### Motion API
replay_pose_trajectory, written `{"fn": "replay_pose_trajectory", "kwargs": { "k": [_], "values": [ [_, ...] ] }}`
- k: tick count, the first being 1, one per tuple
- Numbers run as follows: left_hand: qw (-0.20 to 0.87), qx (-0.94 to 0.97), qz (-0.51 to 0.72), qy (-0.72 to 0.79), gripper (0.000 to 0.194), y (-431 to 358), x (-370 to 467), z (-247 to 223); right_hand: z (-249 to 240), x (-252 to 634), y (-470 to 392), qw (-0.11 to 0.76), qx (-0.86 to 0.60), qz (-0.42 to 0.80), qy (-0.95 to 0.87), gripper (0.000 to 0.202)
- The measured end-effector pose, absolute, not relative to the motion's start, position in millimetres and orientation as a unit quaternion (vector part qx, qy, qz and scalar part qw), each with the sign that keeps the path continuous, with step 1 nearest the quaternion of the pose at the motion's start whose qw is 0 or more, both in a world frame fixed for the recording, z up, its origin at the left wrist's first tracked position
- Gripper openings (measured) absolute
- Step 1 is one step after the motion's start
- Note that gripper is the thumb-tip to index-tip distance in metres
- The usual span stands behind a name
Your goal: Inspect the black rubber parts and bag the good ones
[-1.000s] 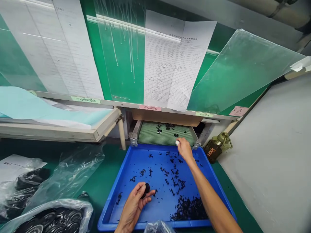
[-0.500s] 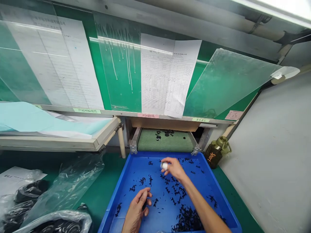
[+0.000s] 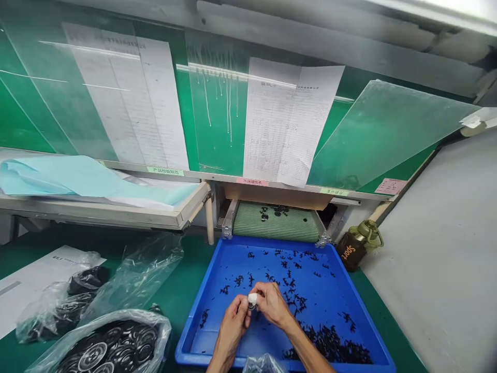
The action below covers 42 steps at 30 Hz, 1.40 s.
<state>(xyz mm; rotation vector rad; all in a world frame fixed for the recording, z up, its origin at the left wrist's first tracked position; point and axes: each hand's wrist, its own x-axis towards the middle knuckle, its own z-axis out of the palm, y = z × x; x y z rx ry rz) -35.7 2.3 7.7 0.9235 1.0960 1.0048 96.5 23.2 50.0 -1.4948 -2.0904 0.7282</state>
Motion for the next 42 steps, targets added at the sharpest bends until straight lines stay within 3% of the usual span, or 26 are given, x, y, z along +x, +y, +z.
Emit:
{"fn": "replay_pose_trajectory", "kwargs": {
  "k": [4, 11, 14, 18, 26, 31, 34, 42],
  "values": [
    [0.622, 0.349, 0.477, 0.513, 0.052, 2.3, -37.6, 11.6, 62.2, 110.4, 61.1, 0.202, -0.545, 0.203, -0.788, 0.034],
    [0.639, 0.290, 0.514, 0.492, 0.053, 5.6, -41.3, 5.6, 127.4, 152.4, 202.8, 0.212, -0.582, 0.087, -0.780, 0.055],
    [0.658, 0.276, 0.512, 0.478, 0.062, 7.9, -41.9, -0.3, 135.7, 156.1, 242.0, 0.177, -0.551, 0.103, -0.809, 0.052],
    [0.669, 0.249, 0.523, 0.466, 0.060, 9.6, -42.3, -1.6, 131.5, 162.3, 253.7, 0.186, -0.535, 0.106, -0.817, 0.042],
    [0.697, 0.188, 0.533, 0.441, 0.049, 4.5, -44.4, 22.5, 117.7, 166.5, 172.7, 0.313, -0.527, 0.103, -0.783, 0.043],
    [0.708, 0.247, 0.523, 0.405, 0.042, -2.0, -42.9, 34.1, 77.2, 111.6, 56.2, 0.311, -0.452, 0.146, -0.823, 0.041],
    [0.695, 0.280, 0.514, 0.417, 0.042, -4.2, -40.5, 32.9, 60.7, 87.1, 8.5, 0.291, -0.451, 0.183, -0.824, 0.030],
    [0.681, 0.366, 0.469, 0.426, 0.042, -7.4, -38.7, 26.3, 61.1, 95.5, -8.3, 0.351, -0.493, 0.221, -0.764, 0.032]
  ]
}}
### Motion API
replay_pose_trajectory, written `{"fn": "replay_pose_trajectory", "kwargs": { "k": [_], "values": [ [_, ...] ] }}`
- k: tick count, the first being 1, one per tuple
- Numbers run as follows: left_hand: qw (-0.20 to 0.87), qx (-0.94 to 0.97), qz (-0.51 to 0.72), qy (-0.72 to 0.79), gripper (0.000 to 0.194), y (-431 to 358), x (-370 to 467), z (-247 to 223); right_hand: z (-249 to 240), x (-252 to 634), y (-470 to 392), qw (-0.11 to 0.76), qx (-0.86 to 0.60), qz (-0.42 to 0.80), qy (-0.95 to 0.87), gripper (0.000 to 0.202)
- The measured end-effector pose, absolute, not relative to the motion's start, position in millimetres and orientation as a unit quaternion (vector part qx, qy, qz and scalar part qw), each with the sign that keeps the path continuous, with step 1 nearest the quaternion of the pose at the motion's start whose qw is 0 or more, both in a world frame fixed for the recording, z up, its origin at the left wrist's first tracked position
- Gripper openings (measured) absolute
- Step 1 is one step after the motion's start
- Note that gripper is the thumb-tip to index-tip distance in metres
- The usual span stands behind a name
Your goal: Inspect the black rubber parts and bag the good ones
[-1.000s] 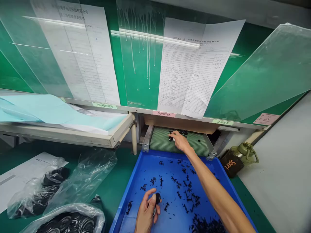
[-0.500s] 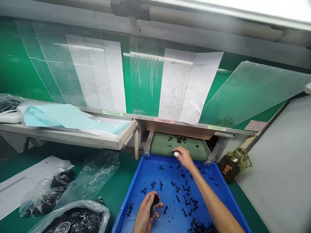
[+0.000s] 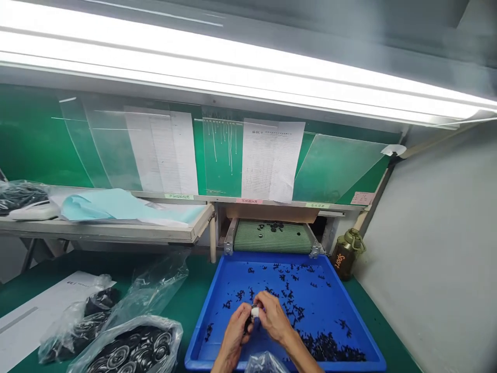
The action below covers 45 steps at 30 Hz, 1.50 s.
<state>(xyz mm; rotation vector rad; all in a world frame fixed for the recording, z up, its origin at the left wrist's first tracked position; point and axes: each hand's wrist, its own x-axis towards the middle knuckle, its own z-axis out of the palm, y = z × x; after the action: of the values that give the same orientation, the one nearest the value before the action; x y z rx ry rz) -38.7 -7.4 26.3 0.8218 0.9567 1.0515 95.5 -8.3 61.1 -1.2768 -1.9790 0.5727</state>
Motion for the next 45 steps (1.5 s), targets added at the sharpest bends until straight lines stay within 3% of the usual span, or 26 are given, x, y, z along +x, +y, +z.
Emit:
{"fn": "replay_pose_trajectory", "kwargs": {
  "k": [4, 8, 14, 18, 24, 30, 33, 36, 40, 45],
  "values": [
    [0.678, 0.383, 0.440, 0.448, 0.041, -8.3, -37.9, 27.6, 61.3, 99.7, -3.2, 0.339, -0.504, 0.302, -0.735, 0.033],
    [0.679, 0.386, 0.429, 0.454, 0.045, -7.4, -37.9, 29.2, 61.9, 102.6, 8.7, 0.303, -0.496, 0.404, -0.706, 0.019],
    [0.684, 0.356, 0.455, 0.444, 0.049, -5.1, -38.4, 31.7, 48.5, 93.4, 13.4, 0.325, -0.484, 0.455, -0.673, 0.031],
    [0.654, 0.361, 0.482, 0.457, 0.046, -4.7, -38.4, 30.1, 46.1, 94.1, 9.0, 0.350, -0.463, 0.408, -0.704, 0.030],
    [0.637, 0.348, 0.480, 0.491, 0.050, -1.1, -37.2, 25.0, 55.5, 100.5, 10.1, 0.305, -0.453, 0.286, -0.788, 0.029],
    [0.633, 0.344, 0.482, 0.499, 0.052, 2.0, -35.1, 20.7, 42.7, 85.0, 15.0, 0.342, -0.477, 0.282, -0.759, 0.023],
    [0.642, 0.354, 0.475, 0.486, 0.050, 3.4, -35.2, 18.7, 44.3, 93.0, 25.0, 0.290, -0.483, 0.330, -0.757, 0.030],
    [0.662, 0.326, 0.473, 0.481, 0.046, 3.6, -36.8, 21.0, 64.5, 119.7, 54.5, 0.229, -0.536, 0.242, -0.776, 0.036],
    [0.673, 0.274, 0.484, 0.487, 0.043, 4.5, -39.0, 24.8, 101.1, 157.9, 124.5, 0.257, -0.654, 0.125, -0.700, 0.036],
    [0.705, 0.254, 0.470, 0.466, 0.050, 9.5, -41.1, 15.3, 119.3, 172.9, 202.2, 0.263, -0.735, 0.087, -0.619, 0.028]
  ]
}}
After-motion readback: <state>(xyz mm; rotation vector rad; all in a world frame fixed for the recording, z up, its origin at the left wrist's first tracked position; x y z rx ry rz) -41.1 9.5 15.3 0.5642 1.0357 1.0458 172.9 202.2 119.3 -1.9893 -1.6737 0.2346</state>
